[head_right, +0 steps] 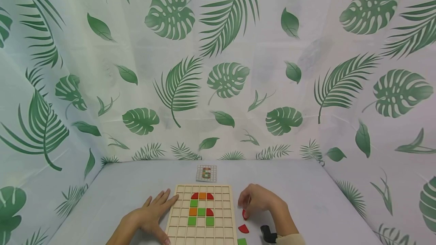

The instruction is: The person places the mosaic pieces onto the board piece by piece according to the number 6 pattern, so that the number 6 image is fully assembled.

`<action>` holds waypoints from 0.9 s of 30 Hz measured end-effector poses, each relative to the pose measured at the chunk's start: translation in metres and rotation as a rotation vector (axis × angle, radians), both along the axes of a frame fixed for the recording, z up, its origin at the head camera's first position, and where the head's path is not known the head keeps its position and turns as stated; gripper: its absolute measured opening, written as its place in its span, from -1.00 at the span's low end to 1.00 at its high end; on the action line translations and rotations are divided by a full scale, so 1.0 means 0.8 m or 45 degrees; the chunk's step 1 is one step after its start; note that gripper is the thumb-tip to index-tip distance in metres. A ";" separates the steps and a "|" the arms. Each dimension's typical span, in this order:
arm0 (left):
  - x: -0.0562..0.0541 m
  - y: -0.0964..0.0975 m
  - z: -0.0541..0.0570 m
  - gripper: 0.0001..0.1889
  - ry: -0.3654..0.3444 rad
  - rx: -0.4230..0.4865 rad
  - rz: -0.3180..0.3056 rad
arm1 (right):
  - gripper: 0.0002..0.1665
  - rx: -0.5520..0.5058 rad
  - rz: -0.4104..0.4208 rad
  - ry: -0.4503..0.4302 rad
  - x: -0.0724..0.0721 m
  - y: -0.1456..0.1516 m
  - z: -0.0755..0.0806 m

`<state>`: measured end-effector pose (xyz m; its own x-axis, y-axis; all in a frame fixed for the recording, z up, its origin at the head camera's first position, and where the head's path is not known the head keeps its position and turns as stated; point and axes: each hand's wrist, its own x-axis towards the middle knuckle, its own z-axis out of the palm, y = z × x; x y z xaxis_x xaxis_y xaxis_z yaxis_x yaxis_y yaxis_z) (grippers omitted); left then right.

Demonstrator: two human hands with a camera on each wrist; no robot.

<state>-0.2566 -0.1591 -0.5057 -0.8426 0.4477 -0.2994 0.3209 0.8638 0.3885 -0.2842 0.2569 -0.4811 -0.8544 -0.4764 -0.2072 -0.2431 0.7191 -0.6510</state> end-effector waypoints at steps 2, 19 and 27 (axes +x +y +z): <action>0.000 0.000 0.000 0.47 0.000 0.002 -0.002 | -0.69 0.009 0.007 -0.008 -0.001 0.001 -0.004; 0.001 -0.001 -0.001 0.47 0.004 0.020 -0.017 | -0.66 0.047 -0.001 0.000 -0.001 -0.004 -0.013; 0.001 -0.001 -0.001 0.48 0.009 0.020 -0.016 | -0.63 0.025 0.032 0.035 0.001 -0.008 -0.008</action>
<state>-0.2559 -0.1596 -0.5062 -0.8389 0.4629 -0.2861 0.3346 0.8534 0.3996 -0.2834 0.2502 -0.4872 -0.8478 -0.4939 -0.1930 -0.2791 0.7250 -0.6296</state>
